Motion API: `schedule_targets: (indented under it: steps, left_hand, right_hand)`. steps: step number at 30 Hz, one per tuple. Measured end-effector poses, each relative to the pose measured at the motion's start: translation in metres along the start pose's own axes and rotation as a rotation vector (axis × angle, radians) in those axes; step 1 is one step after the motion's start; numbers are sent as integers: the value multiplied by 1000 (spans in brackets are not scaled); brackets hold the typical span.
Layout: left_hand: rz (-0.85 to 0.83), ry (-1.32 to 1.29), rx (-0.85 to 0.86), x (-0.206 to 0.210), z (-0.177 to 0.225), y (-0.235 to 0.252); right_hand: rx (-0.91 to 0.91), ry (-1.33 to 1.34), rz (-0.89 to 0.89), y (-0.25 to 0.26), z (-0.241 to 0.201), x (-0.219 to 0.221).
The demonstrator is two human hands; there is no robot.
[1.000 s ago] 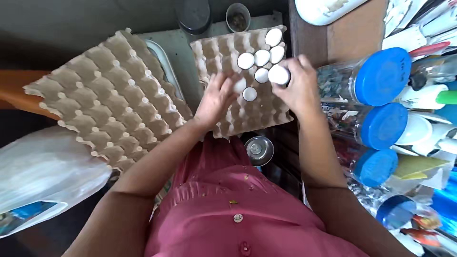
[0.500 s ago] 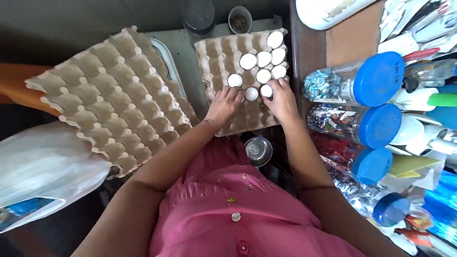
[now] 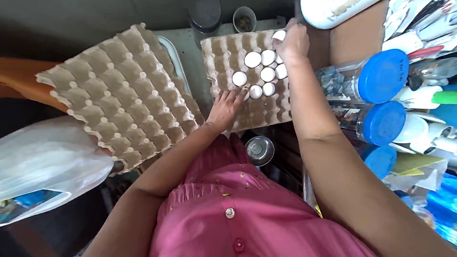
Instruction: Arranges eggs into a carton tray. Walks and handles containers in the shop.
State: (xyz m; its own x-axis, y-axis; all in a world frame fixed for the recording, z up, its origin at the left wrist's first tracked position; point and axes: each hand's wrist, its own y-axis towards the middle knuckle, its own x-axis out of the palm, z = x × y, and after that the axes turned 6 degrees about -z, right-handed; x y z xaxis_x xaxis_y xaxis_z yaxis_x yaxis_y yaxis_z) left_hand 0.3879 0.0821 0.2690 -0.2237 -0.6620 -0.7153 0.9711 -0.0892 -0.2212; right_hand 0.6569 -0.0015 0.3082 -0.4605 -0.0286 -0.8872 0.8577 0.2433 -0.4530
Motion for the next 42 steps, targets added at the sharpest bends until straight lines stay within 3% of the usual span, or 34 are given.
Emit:
schedule_targets:
  steps: [4,8,12,16,21,25,30,34,36,38,42]
  left_hand:
    - [81,-153,-6,-15,-5,1]
    - [177,-214,4,-45,-8,33]
    - [122,-178,-2,-66,-5,80]
    - [-10,-63,-32,-70,4,112]
    - [-153,139,-80,-64,8,141]
    - [-224,234,-137,-67,16,151]
    - [-228,177,-112,-70,16,146]
    - [-18,-16,-15,-80,9,126]
    - [127,-107,51,-85,11,97]
    - [204,-170,103,-80,14,57]
    - [144,-212,130,-40,12,-10]
  right_hand:
    - [22,73,46,1,0,0]
    - [-100,206,213,-29,12,-17]
    - [-271,340,221,-107,39,-17]
    - [-231,340,129,-167,68,22]
    - [-156,277,74,-178,86,76]
    - [-167,213,68,-173,87,92]
    - [-182,225,20,-164,85,65]
    - [-260,215,116,-121,70,27]
    - [-256,172,124,-90,57,14]
    - [-196,128,20,-66,44,5]
    - [-147,78,-95,-38,31,8]
